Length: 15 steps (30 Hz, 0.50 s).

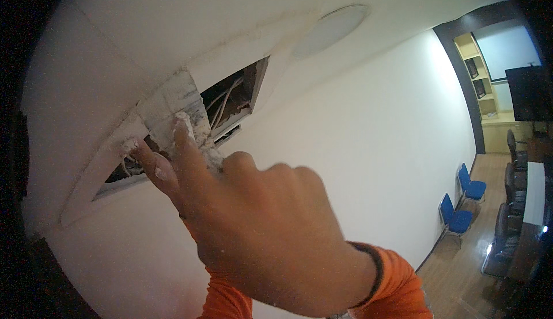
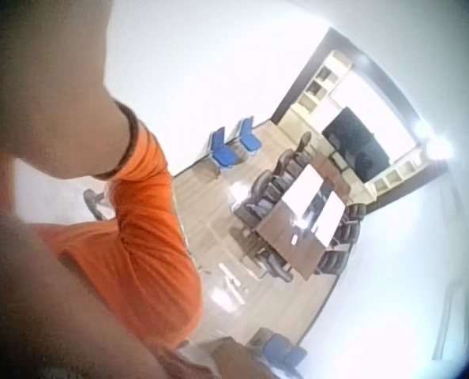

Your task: The person applies white filler paste to a rectangular ceiling opening using a putty knife, smoothing the edges around the perimeter. The person repeatedly scoops filler from a bucket and spreads it along the ceiling cutout to cover exposed wiring and gaps.

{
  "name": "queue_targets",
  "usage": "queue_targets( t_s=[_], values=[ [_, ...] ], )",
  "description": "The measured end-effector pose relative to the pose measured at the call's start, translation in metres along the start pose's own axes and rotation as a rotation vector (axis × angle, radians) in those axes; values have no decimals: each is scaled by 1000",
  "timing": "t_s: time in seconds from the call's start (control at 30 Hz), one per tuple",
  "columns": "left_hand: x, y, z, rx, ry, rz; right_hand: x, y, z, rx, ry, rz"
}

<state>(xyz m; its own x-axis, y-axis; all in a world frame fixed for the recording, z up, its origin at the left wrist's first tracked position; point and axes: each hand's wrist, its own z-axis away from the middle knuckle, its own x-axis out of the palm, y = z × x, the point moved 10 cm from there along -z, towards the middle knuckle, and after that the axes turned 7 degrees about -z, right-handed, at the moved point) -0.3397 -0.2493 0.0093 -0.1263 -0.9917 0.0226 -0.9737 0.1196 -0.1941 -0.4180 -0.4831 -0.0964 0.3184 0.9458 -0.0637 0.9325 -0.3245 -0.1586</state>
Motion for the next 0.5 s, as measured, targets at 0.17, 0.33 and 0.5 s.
queue_targets(
  t_s=[0.17, 0.33, 0.5],
  values=[
    [-3, 4, -5, 18, 23, 20, -14, -1, 3, 5, -136, -54],
    [7, 11, -7, 57, -7, -43, -28, 35, 35, 43, 148, -229],
    [4, 14, -6, 46, 47, -59, -27, 66, 24, -32, 360, -393]
  ],
)
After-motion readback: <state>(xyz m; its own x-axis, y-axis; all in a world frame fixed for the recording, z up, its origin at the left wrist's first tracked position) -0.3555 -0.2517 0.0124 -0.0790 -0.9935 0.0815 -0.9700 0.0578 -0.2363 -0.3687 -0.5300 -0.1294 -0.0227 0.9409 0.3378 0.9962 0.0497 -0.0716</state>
